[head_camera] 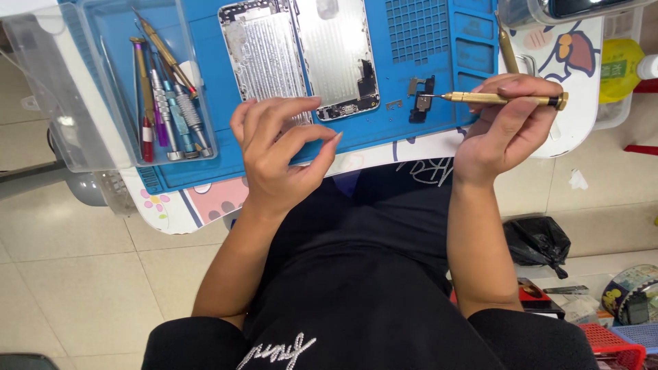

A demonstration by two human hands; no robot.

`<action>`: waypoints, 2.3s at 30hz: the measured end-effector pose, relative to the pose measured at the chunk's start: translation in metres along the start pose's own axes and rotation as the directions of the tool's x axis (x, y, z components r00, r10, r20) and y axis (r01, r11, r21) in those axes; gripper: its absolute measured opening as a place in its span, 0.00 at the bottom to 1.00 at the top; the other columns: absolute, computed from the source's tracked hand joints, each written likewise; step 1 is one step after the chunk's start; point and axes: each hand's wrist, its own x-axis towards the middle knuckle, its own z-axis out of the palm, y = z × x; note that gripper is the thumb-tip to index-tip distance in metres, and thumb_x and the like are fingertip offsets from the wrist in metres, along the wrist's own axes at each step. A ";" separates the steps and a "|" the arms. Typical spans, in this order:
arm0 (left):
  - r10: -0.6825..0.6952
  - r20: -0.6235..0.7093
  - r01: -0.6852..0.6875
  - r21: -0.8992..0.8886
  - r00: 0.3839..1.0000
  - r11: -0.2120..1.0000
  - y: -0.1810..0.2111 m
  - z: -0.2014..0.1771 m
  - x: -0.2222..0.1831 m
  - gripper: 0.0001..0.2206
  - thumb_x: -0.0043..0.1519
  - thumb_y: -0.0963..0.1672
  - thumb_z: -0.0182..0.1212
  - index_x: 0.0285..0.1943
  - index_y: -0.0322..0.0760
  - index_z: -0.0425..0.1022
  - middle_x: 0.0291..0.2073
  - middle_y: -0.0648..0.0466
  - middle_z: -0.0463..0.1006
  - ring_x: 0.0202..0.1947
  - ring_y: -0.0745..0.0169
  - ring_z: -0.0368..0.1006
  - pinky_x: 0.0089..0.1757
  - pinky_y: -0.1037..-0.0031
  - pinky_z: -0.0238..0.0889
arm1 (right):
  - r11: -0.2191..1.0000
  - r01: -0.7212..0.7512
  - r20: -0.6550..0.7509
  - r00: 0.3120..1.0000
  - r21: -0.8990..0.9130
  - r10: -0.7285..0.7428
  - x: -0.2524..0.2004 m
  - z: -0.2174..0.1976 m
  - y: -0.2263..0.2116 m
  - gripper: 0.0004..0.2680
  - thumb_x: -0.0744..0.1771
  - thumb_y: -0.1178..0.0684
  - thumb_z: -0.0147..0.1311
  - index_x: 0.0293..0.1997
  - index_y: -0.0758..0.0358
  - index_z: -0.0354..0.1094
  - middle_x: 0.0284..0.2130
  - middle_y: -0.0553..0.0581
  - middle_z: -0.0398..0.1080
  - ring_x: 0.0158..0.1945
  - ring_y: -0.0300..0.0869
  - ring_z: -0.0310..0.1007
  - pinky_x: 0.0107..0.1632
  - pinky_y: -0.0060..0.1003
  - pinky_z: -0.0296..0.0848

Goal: Disassembling a mobile phone and manipulating internal components on a repair bench.

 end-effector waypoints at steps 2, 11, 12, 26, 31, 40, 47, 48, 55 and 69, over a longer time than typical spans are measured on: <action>0.016 0.008 -0.016 -0.015 1.000 1.000 0.003 0.008 0.007 0.05 0.57 0.44 0.77 0.34 0.47 0.83 0.51 0.60 0.80 0.55 0.60 0.70 0.63 0.59 0.46 | 0.999 -0.019 -0.012 1.000 0.047 0.019 -0.001 0.000 -0.001 0.11 0.78 0.46 0.41 0.49 0.65 0.57 0.35 0.60 0.63 0.33 0.42 0.63 0.39 0.34 0.70; 0.107 0.133 -0.125 0.136 0.985 0.983 0.013 0.053 0.048 0.04 0.64 0.43 0.72 0.45 0.45 0.82 0.62 0.58 0.73 0.63 0.58 0.67 0.67 0.52 0.43 | 0.986 -0.071 -0.016 0.997 0.150 0.074 -0.005 -0.005 0.005 0.10 0.77 0.48 0.42 0.48 0.65 0.58 0.35 0.58 0.63 0.33 0.41 0.65 0.34 0.30 0.67; 0.105 0.141 -0.128 0.159 0.984 0.979 0.013 0.056 0.050 0.04 0.65 0.43 0.71 0.46 0.44 0.82 0.63 0.57 0.72 0.64 0.57 0.67 0.68 0.51 0.43 | 0.984 -0.074 -0.035 0.996 0.165 0.081 -0.007 -0.007 0.007 0.09 0.78 0.49 0.42 0.49 0.65 0.58 0.34 0.57 0.62 0.33 0.41 0.63 0.35 0.31 0.66; 0.075 0.153 -0.110 0.233 0.985 0.966 0.016 0.063 0.053 0.03 0.66 0.43 0.69 0.47 0.43 0.82 0.65 0.53 0.71 0.65 0.53 0.65 0.67 0.48 0.40 | 0.986 -0.078 -0.026 0.996 0.147 0.082 -0.002 -0.005 0.003 0.09 0.78 0.48 0.42 0.48 0.63 0.58 0.34 0.57 0.62 0.33 0.40 0.65 0.35 0.30 0.68; 0.054 0.165 -0.089 0.217 0.985 0.972 0.011 0.059 0.048 0.06 0.68 0.41 0.67 0.52 0.44 0.82 0.66 0.55 0.70 0.66 0.55 0.65 0.65 0.52 0.40 | 0.992 -0.088 -0.008 0.996 0.096 0.089 0.002 -0.003 0.000 0.09 0.77 0.47 0.41 0.50 0.61 0.59 0.32 0.56 0.64 0.30 0.39 0.64 0.28 0.25 0.62; 0.059 0.271 -0.128 0.241 0.961 0.962 0.019 0.055 0.041 0.20 0.64 0.48 0.68 0.60 0.31 0.80 0.71 0.46 0.64 0.70 0.48 0.60 0.68 0.45 0.37 | 0.988 -0.113 0.008 0.994 0.103 0.113 -0.003 -0.006 0.000 0.11 0.78 0.47 0.41 0.48 0.64 0.58 0.33 0.58 0.63 0.28 0.38 0.60 0.31 0.28 0.62; 0.064 0.271 -0.117 0.181 0.960 0.977 0.015 0.054 0.040 0.18 0.66 0.49 0.70 0.60 0.35 0.80 0.71 0.48 0.64 0.71 0.49 0.59 0.68 0.45 0.36 | 0.990 -0.119 0.009 0.993 0.080 0.119 0.001 -0.005 -0.001 0.11 0.77 0.46 0.41 0.47 0.64 0.57 0.31 0.58 0.64 0.29 0.38 0.62 0.29 0.26 0.61; 0.059 0.277 -0.103 0.148 0.959 0.984 0.015 0.054 0.041 0.18 0.65 0.49 0.70 0.60 0.37 0.80 0.71 0.48 0.64 0.71 0.49 0.59 0.68 0.46 0.36 | 0.989 -0.119 0.011 0.993 0.088 0.119 0.000 -0.005 -0.001 0.11 0.78 0.46 0.42 0.48 0.64 0.57 0.32 0.58 0.64 0.29 0.38 0.62 0.30 0.27 0.62; 0.052 0.273 -0.096 0.153 0.960 0.984 0.014 0.052 0.038 0.19 0.64 0.49 0.71 0.60 0.35 0.80 0.71 0.48 0.65 0.71 0.50 0.60 0.68 0.46 0.35 | 0.989 -0.120 0.017 0.993 0.088 0.119 0.001 -0.004 -0.002 0.11 0.78 0.46 0.42 0.48 0.64 0.58 0.31 0.57 0.64 0.28 0.38 0.62 0.30 0.27 0.61; 0.029 0.243 -0.054 0.099 0.970 0.994 0.009 0.008 0.035 0.22 0.61 0.50 0.77 0.63 0.43 0.79 0.70 0.49 0.66 0.72 0.48 0.61 0.68 0.49 0.36 | 0.989 -0.107 0.017 0.994 0.102 0.105 0.000 -0.006 0.001 0.11 0.78 0.46 0.41 0.48 0.64 0.58 0.31 0.58 0.63 0.30 0.39 0.62 0.31 0.28 0.62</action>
